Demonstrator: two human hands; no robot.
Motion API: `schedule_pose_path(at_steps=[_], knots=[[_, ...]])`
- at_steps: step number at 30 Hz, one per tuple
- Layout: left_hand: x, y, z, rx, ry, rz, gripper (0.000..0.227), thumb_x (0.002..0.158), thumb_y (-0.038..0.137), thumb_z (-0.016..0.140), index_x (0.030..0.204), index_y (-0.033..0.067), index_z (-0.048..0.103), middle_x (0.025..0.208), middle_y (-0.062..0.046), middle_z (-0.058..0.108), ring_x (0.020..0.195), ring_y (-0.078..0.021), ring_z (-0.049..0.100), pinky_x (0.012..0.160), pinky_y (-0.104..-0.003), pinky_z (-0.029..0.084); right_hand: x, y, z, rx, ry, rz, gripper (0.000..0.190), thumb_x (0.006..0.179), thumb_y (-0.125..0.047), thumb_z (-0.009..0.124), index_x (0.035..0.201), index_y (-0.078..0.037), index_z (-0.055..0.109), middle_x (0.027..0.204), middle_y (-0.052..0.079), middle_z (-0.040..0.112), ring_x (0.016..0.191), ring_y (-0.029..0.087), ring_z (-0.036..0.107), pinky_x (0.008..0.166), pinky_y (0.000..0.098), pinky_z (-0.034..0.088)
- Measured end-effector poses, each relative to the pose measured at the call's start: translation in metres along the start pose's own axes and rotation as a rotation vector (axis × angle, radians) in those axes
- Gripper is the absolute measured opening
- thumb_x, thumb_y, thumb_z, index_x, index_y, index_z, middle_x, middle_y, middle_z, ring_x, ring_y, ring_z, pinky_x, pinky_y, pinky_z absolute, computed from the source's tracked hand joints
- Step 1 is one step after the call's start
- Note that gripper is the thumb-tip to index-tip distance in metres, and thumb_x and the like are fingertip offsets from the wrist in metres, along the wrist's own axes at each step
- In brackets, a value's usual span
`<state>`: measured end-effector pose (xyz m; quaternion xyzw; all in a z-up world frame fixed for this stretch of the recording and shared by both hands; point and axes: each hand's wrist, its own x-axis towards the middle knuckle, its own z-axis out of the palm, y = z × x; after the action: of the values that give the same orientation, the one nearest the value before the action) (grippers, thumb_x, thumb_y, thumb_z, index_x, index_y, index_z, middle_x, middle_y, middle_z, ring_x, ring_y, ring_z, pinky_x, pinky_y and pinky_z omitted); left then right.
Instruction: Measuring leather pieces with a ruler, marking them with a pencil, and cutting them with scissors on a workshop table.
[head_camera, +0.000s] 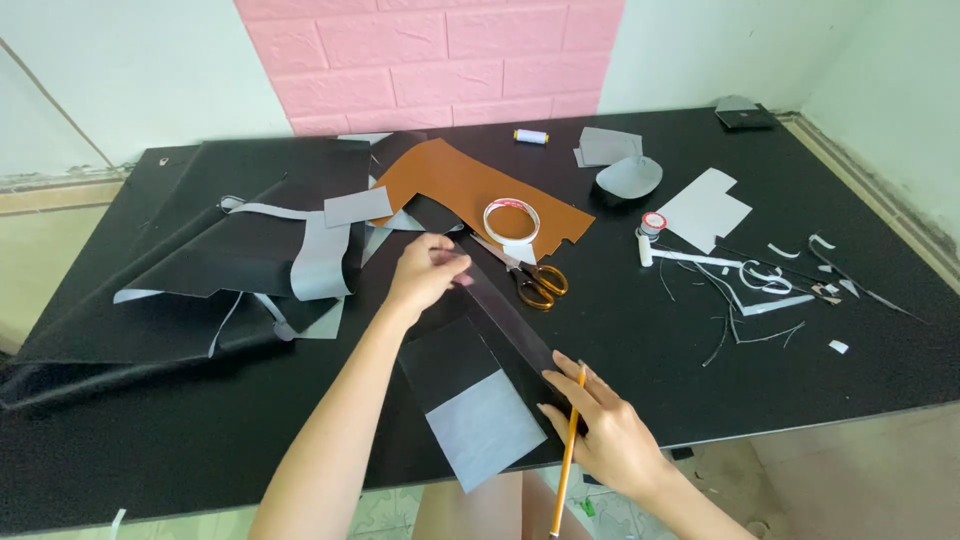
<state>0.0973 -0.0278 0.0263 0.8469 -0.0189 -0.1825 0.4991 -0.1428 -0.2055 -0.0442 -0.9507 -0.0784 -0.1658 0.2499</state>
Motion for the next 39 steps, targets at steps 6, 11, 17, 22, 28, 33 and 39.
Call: schedule_pose_path(at_steps=[6, 11, 17, 22, 28, 33, 39], knots=[[-0.024, -0.011, -0.019, -0.311, 0.053, 0.145, 0.044, 0.086, 0.009, 0.079, 0.128, 0.008, 0.063, 0.097, -0.016, 0.08, 0.07, -0.0196, 0.077, 0.065, -0.026, 0.062, 0.003, -0.029, 0.001, 0.218, -0.082, 0.098, 0.051, 0.085, -0.009, 0.077, 0.133, -0.006, 0.062, 0.149, 0.014, 0.056, 0.073, 0.026, 0.086, 0.073, 0.0337, 0.071], [-0.041, -0.045, -0.024, 0.52, 0.131, 0.377, 0.048, 0.094, 0.051, 0.059, 0.135, 0.028, 0.066, 0.16, -0.017, 0.041, 0.144, -0.0422, 0.039, 0.106, -0.063, 0.042, 0.006, -0.043, 0.023, 0.069, -0.144, 0.057, 0.048, 0.088, -0.031, 0.081, 0.127, -0.008, 0.067, 0.134, 0.013, 0.067, 0.111, 0.032, 0.072, 0.09, 0.0424, 0.061], [-0.07, -0.078, -0.003, 0.723, 0.079, 0.511, 0.105, 0.083, 0.085, 0.045, 0.154, 0.0076, 0.04, 0.166, -0.019, 0.025, 0.154, -0.0344, 0.022, 0.117, -0.072, 0.011, 0.043, -0.016, 0.016, 0.264, 0.18, -0.002, 0.052, 0.104, -0.042, 0.038, 0.095, -0.01, 0.078, 0.076, 0.004, 0.08, 0.075, 0.023, 0.079, 0.071, 0.038, 0.059], [-0.106, -0.04, -0.002, 0.669, -0.091, 0.501, 0.095, 0.091, 0.064, 0.059, 0.149, -0.0094, 0.043, 0.159, -0.033, 0.036, 0.152, -0.045, 0.03, 0.12, -0.069, 0.013, 0.119, 0.005, 0.013, 0.86, 0.165, 0.265, 0.068, 0.108, -0.047, 0.02, 0.116, 0.002, 0.068, 0.07, 0.018, 0.068, 0.062, 0.026, 0.069, 0.066, 0.0408, 0.061], [-0.096, -0.05, -0.009, 0.628, -0.209, 0.62, 0.101, 0.087, 0.051, 0.071, 0.154, -0.0122, 0.029, 0.16, -0.034, 0.033, 0.151, -0.0439, 0.031, 0.122, -0.064, 0.012, 0.143, 0.022, 0.046, 0.98, 0.099, 0.297, 0.06, 0.11, -0.045, 0.019, 0.125, -0.002, 0.058, 0.07, 0.014, 0.064, 0.061, 0.024, 0.069, 0.063, 0.0366, 0.059], [-0.073, -0.046, -0.003, 0.667, -0.205, 0.774, 0.105, 0.083, 0.06, 0.075, 0.151, -0.0107, 0.038, 0.153, -0.033, 0.044, 0.146, -0.0442, 0.04, 0.12, -0.067, 0.016, 0.137, 0.022, 0.045, 0.989, 0.144, 0.351, 0.064, 0.11, -0.049, 0.018, 0.122, -0.001, 0.059, 0.07, 0.016, 0.068, 0.062, 0.024, 0.071, 0.064, 0.0351, 0.059], [-0.06, -0.053, 0.004, 0.697, -0.139, 0.844, 0.11, 0.072, 0.074, 0.075, 0.144, -0.0059, 0.051, 0.149, -0.027, 0.053, 0.143, -0.0399, 0.046, 0.121, -0.066, 0.013, 0.14, 0.013, 0.03, 0.937, 0.21, 0.524, 0.065, 0.109, -0.046, 0.021, 0.114, 0.004, 0.063, 0.074, 0.023, 0.07, 0.069, 0.03, 0.076, 0.067, 0.0391, 0.064]])
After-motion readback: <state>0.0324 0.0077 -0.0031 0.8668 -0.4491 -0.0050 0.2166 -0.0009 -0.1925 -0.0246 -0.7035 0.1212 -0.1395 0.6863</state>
